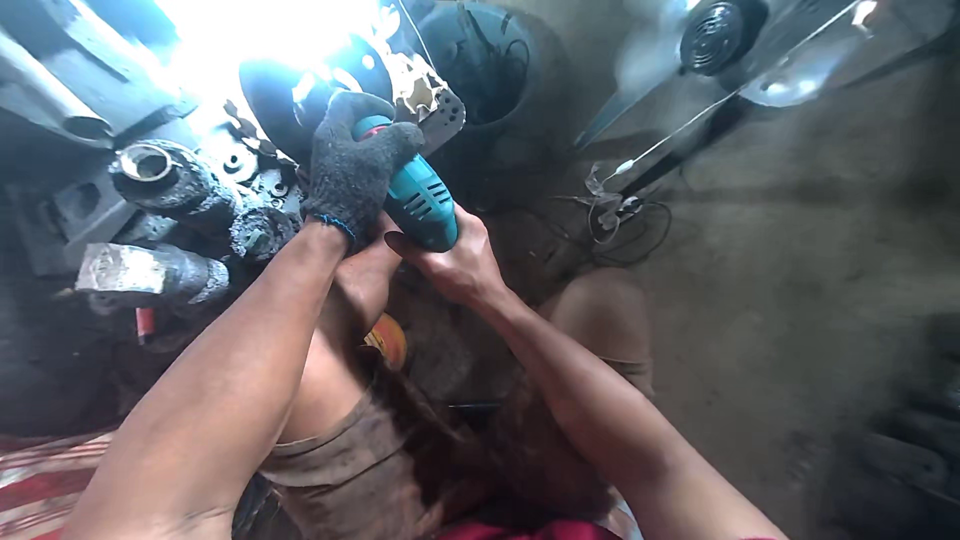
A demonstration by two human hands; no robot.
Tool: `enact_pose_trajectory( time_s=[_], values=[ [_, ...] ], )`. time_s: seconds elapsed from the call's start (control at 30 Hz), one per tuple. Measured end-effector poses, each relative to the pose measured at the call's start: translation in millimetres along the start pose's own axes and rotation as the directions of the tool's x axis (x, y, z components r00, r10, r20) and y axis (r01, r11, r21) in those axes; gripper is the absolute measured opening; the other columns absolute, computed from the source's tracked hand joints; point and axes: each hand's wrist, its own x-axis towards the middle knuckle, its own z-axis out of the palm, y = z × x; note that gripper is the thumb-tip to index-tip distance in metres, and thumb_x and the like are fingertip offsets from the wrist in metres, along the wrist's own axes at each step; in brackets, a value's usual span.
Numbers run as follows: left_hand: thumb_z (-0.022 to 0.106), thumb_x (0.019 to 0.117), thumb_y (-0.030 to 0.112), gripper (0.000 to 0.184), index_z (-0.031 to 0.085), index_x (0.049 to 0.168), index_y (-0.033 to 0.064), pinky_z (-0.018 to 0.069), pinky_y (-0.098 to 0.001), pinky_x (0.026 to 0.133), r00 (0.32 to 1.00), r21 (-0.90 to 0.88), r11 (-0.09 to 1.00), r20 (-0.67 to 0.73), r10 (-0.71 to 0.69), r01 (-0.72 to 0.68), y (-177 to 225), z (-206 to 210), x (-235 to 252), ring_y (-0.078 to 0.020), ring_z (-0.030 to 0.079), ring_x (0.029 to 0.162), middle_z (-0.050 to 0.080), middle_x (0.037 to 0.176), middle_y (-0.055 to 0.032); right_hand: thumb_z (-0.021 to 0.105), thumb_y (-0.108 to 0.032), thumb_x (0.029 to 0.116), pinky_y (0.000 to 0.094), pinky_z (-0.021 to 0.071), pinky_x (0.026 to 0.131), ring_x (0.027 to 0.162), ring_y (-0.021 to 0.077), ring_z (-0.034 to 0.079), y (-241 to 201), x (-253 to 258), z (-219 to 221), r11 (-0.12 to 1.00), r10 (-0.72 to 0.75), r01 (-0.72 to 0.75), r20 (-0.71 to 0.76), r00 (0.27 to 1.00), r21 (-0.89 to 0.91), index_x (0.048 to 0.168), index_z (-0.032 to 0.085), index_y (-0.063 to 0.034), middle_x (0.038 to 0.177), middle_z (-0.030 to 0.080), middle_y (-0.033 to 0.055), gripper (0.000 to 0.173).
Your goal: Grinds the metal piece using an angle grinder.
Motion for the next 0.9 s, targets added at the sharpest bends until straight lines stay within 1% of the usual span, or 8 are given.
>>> enact_pose_trajectory(
  time_s=[0.37,0.5,0.73,0.8,0.87,0.9],
  values=[
    [0.079,0.0832,0.039,0.044,0.064,0.12,0.0179,0.0619,-0.0345,0.079,1.0,0.0,1.0,-0.004,-0.008,0.008,-2.7,-1.6,-0.4,-0.0093,0.071,0.089,0.071,0.103,0.0008,0.088,-0.042,0.0771,0.036,0.0642,0.077,0.085,0.0074,0.073,-0.6,-0.7,0.3,1.0,-0.008,0.008,0.019,1.0,0.029,0.117,0.068,-0.0145,0.093,0.075,-0.0019,0.053],
    [0.076,0.0831,0.045,0.045,0.065,0.119,0.0213,0.0604,-0.0369,0.081,0.999,0.081,0.996,-0.024,-0.026,0.028,-3.7,-6.2,-2.5,-0.0088,0.07,0.092,0.071,0.104,0.002,0.087,-0.045,0.0769,0.0376,0.0641,0.076,0.084,0.0079,0.073,-0.6,0.4,2.5,1.0,-0.002,0.002,0.032,0.999,0.015,0.116,0.069,-0.0151,0.093,0.075,-0.0019,0.053],
    [0.079,0.0828,0.04,0.044,0.064,0.119,0.0193,0.0611,-0.0356,0.081,0.999,0.016,1.0,-0.032,-0.011,0.012,-8.1,-8.5,-5.2,-0.0088,0.07,0.091,0.071,0.103,0.0025,0.088,-0.045,0.0762,0.037,0.0639,0.077,0.085,0.0072,0.073,-0.5,0.5,6.8,1.0,-0.016,0.017,0.025,1.0,-0.011,0.114,0.069,-0.0156,0.092,0.075,-0.0028,0.051],
    [0.078,0.0825,0.042,0.044,0.065,0.119,0.0199,0.0609,-0.0361,0.081,0.999,0.04,0.999,-0.04,-0.015,0.017,-7.3,-7.7,-5.0,-0.0086,0.07,0.091,0.071,0.103,0.0026,0.088,-0.044,0.0767,0.0369,0.064,0.078,0.085,0.0077,0.073,0.9,0.9,6.6,1.0,-0.024,0.024,0.028,0.999,-0.002,0.115,0.069,-0.0145,0.093,0.075,-0.0022,0.052],
    [0.078,0.0834,0.041,0.045,0.065,0.12,0.0187,0.0598,-0.0345,0.083,0.999,0.055,0.998,-0.031,-0.01,0.011,-5.7,-7.1,-4.6,-0.0081,0.069,0.092,0.07,0.105,0.0018,0.088,-0.044,0.0765,0.0365,0.0639,0.078,0.086,0.0075,0.073,1.7,1.2,6.1,1.0,-0.025,0.025,0.028,0.999,-0.003,0.116,0.069,-0.0144,0.093,0.075,-0.002,0.052],
    [0.079,0.0833,0.04,0.045,0.065,0.12,0.0182,0.0604,-0.0335,0.082,1.0,0.044,0.999,-0.029,-0.006,0.007,-5.8,-6.3,-3.6,-0.008,0.069,0.091,0.07,0.104,0.0016,0.088,-0.043,0.0767,0.0363,0.0637,0.079,0.086,0.0074,0.072,1.7,0.9,5.7,1.0,-0.025,0.025,0.025,0.999,-0.001,0.116,0.069,-0.0142,0.094,0.075,-0.0019,0.052]
  ],
)
